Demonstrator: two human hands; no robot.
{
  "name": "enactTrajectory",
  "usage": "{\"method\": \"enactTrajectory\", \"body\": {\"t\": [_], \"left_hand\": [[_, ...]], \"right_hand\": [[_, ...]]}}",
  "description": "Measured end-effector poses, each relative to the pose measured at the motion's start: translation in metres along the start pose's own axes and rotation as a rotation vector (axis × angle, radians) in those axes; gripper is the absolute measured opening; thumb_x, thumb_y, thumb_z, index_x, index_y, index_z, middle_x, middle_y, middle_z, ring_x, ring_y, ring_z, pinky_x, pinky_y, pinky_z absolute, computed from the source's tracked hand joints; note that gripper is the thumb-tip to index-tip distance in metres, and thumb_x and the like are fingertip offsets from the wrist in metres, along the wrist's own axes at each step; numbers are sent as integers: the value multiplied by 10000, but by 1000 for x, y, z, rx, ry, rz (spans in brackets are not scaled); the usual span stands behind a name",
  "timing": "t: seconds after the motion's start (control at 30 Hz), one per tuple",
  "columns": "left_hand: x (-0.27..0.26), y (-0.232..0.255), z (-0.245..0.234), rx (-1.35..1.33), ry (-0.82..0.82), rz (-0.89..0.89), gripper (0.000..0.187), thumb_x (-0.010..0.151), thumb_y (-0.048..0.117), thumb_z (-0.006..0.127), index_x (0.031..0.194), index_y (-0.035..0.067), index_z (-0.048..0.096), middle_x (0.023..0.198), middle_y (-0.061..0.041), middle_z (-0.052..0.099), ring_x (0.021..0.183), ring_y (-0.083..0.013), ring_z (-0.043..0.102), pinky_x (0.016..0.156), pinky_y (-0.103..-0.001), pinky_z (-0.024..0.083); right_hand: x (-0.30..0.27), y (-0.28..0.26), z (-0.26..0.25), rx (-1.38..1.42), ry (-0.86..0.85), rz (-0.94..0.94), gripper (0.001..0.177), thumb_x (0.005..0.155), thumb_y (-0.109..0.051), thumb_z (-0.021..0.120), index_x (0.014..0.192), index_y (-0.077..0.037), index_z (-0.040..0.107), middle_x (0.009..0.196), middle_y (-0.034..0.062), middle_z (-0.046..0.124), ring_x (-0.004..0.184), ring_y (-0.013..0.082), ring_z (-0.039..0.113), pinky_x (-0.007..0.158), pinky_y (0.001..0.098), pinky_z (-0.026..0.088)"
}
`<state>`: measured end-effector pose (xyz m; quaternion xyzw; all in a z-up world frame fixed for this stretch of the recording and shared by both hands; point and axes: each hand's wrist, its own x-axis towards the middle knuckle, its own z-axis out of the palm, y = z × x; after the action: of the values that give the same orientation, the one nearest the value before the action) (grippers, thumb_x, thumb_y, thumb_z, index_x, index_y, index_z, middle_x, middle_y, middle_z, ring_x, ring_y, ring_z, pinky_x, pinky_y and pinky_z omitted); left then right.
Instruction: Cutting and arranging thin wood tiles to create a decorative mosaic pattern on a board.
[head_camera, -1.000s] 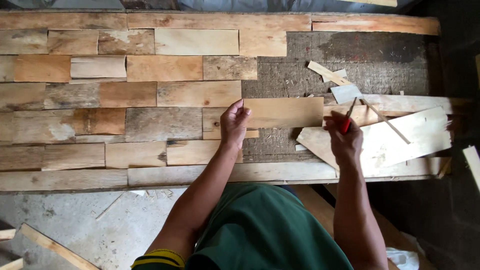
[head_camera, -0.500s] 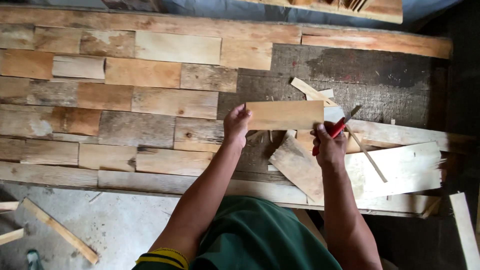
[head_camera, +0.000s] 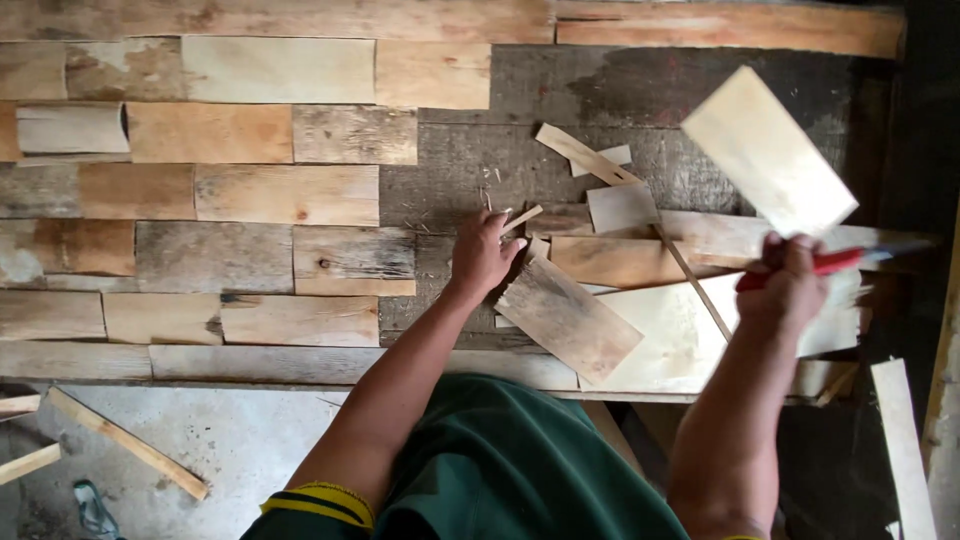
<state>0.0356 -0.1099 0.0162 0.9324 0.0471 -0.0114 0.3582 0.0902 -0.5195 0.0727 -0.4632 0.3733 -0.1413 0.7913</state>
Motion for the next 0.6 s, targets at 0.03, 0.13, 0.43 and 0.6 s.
{"method": "enactTrajectory", "body": {"t": [0.03,0.13,0.43,0.6], "left_hand": [[-2,3,5,0,-8,3,466,857,265,790,1229,22,649,1103,-173,682,982,-322,670,838,-437,557],[-7,13,17,75,33,72,483,828,301,823,1171,9,649,1130,-189,667,1046,-375,634,884,-478,524],[-34,27,42,-238,-34,38,485,868,201,781,1291,43,605,1195,-193,673,1056,-340,683,866,-440,579],[-39,60,9,-183,-301,-578,497,902,286,745,1277,77,495,1004,-125,737,767,-254,747,681,-419,638]], "right_hand": [[0,-6,-12,1,9,0,131,1073,-129,677,1161,-141,581,948,61,716,810,175,760,501,240,475],[-5,-21,-51,24,112,-72,119,1079,-93,650,1164,-127,575,966,71,702,815,193,761,500,237,483],[-45,4,-145,-8,157,-56,69,1113,-85,578,1126,-116,517,1003,58,647,892,199,753,511,242,464],[-92,34,-161,-107,212,146,165,1047,-58,595,1129,-177,516,1030,38,644,961,233,767,501,240,451]]}}
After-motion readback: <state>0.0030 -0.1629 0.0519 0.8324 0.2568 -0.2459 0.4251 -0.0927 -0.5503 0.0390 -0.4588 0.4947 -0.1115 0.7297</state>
